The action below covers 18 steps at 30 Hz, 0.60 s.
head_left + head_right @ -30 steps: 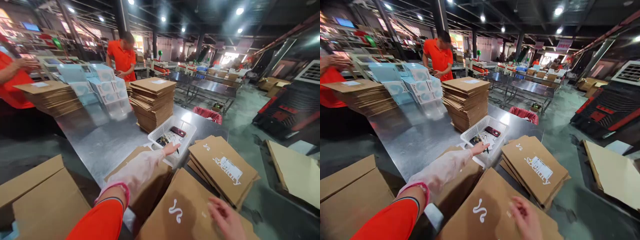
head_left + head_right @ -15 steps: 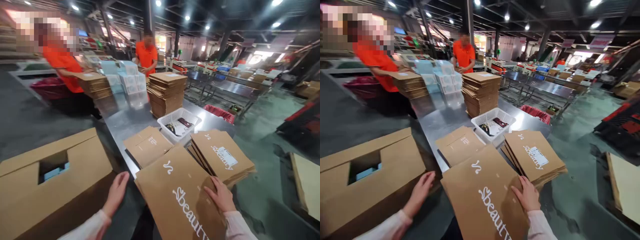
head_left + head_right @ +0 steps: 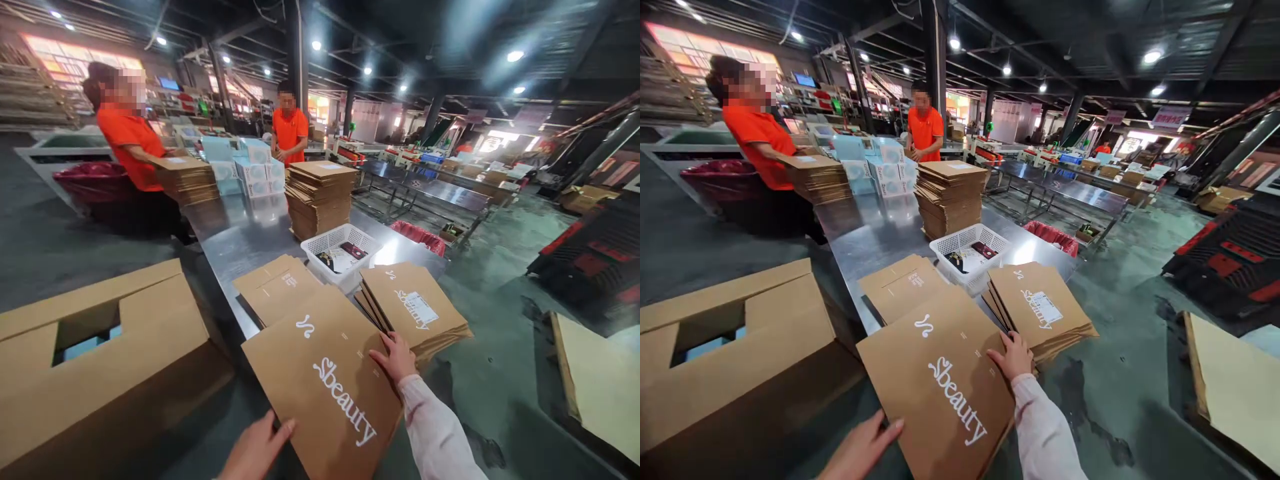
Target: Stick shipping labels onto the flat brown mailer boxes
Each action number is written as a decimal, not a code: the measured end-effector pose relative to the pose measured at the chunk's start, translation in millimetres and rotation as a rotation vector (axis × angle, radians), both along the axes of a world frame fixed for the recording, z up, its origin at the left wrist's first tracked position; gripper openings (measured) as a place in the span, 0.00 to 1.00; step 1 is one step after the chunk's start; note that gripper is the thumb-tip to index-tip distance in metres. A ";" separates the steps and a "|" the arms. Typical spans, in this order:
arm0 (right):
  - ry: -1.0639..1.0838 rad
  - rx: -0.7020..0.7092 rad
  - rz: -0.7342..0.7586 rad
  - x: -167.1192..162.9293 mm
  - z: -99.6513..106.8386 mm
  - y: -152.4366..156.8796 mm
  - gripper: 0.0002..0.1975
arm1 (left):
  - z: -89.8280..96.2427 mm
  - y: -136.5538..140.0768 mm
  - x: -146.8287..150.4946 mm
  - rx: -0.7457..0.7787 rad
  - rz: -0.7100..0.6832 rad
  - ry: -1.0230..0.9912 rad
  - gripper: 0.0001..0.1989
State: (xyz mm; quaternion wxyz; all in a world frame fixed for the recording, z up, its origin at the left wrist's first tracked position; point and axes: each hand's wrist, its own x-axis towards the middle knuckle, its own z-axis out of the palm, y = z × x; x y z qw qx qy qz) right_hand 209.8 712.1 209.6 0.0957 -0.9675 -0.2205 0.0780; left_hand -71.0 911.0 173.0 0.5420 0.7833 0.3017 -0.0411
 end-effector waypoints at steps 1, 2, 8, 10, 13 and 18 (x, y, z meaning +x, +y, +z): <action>-0.003 -0.001 0.009 -0.9 1.1 0.5 0.28 | 6.2 0.3 0.7 -0.011 0.010 0.041 0.27; -0.005 0.000 0.023 -1.1 1.9 0.8 0.28 | 11.5 -1.4 1.9 -0.035 0.021 0.088 0.26; 0.049 0.068 0.214 14.4 0.2 -10.0 0.29 | 10.1 -29.6 13.8 -0.260 0.222 0.214 0.27; 0.072 0.087 0.299 22.0 0.2 -19.8 0.30 | 7.6 -37.5 13.8 -0.269 0.301 0.202 0.27; 0.115 0.075 0.416 30.7 3.9 -35.7 0.31 | 20.6 -50.0 13.6 -0.054 0.451 0.242 0.23; 0.171 0.072 0.543 39.3 12.6 -43.9 0.33 | 80.6 -72.8 75.0 0.777 0.516 0.079 0.15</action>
